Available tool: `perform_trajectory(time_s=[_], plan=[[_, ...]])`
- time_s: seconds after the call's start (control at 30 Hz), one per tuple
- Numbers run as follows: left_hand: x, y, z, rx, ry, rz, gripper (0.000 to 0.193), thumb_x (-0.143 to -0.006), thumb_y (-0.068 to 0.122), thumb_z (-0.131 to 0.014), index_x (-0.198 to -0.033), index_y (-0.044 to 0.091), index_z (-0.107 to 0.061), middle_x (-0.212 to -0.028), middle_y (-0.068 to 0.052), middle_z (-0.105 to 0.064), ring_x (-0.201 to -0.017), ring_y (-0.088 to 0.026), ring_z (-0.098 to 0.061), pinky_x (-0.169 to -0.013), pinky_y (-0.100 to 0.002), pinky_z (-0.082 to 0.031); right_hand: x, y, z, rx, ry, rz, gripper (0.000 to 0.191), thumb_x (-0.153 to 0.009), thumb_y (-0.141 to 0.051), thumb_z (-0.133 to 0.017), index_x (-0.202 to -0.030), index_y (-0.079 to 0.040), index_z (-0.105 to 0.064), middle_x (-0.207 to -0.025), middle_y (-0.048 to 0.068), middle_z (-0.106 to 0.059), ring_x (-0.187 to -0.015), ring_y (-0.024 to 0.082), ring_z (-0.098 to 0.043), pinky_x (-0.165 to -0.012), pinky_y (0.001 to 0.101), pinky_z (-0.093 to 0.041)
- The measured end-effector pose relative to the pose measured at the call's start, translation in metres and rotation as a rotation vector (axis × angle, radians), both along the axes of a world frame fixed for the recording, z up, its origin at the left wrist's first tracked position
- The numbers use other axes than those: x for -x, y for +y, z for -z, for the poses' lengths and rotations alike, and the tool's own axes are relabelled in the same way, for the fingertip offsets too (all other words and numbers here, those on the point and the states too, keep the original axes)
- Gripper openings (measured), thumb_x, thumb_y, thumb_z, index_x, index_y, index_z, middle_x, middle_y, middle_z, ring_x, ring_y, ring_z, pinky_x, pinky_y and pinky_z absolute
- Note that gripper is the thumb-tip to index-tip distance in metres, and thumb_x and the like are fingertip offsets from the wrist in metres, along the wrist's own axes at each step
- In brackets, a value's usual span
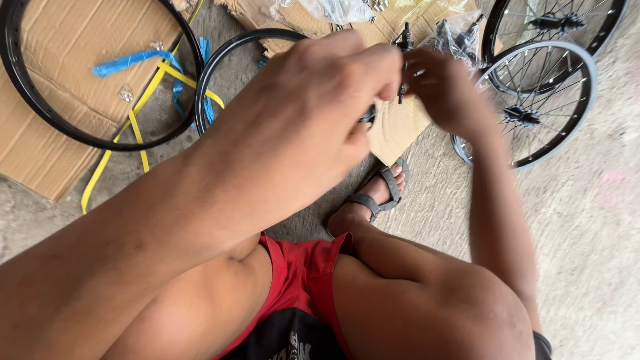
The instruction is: The person inserts spokes into a bicycle hub and threads them into a rim, using an Allen key to tighten the nipples. The person works on one wheel at a time, gradually adding spokes and securing them.
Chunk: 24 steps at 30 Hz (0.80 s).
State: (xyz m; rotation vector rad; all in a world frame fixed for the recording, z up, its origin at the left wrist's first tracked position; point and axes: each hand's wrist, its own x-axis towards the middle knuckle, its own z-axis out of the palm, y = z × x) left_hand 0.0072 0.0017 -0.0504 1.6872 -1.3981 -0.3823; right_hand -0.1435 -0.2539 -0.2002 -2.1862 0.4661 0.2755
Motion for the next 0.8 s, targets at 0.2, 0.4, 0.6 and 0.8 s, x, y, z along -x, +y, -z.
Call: perform_trajectory(time_s=[0.2, 0.4, 0.6, 0.8], plan=[[-0.009, -0.002, -0.002, -0.144, 0.042, 0.028, 0.021, -0.087, -0.007, -0.067, -0.106, -0.001, -0.059, -0.098, -0.015, -0.063, -0.096, -0.034, -0.068, -0.083, -0.047, -0.054, 0.008, 0.016, 0.195, 0.452, -0.018, -0.001, 0.036, -0.081, -0.005, -0.071, -0.115, 0.004, -0.062, -0.106, 0.029, -0.065, -0.080, 0.047, -0.068, -0.067, 0.0517, -0.056], [-0.010, -0.015, 0.000, -0.165, 0.122, 0.010, 0.021, -0.084, -0.010, -0.064, -0.103, -0.001, -0.060, -0.093, -0.015, -0.062, -0.084, -0.033, -0.068, -0.073, -0.045, -0.055, 0.018, 0.021, 0.233, 0.474, 0.092, -0.006, 0.017, -0.089, -0.016, -0.070, -0.099, -0.003, -0.064, -0.097, 0.023, -0.070, -0.087, 0.045, -0.068, -0.074, 0.0551, -0.054], [-0.006, -0.022, -0.003, -0.061, 0.061, 0.015, 0.018, -0.087, -0.010, -0.066, -0.102, -0.001, -0.058, -0.097, -0.016, -0.062, -0.087, -0.034, -0.069, -0.076, -0.045, -0.057, 0.034, 0.007, 0.177, 0.466, 0.261, -0.013, 0.016, -0.089, -0.009, -0.060, -0.103, -0.006, -0.067, -0.092, 0.022, -0.073, -0.087, 0.044, -0.069, -0.073, 0.0530, -0.056], [-0.004, -0.017, -0.005, -0.039, 0.048, 0.051, 0.020, -0.085, -0.010, -0.066, -0.102, -0.003, -0.058, -0.094, -0.018, -0.062, -0.085, -0.037, -0.067, -0.074, -0.049, -0.053, 0.043, 0.007, -0.001, 0.138, 0.056, 0.082, 0.011, -0.101, -0.006, -0.064, -0.106, 0.003, -0.067, -0.093, 0.018, -0.073, -0.082, 0.028, -0.074, -0.074, 0.0406, -0.060]])
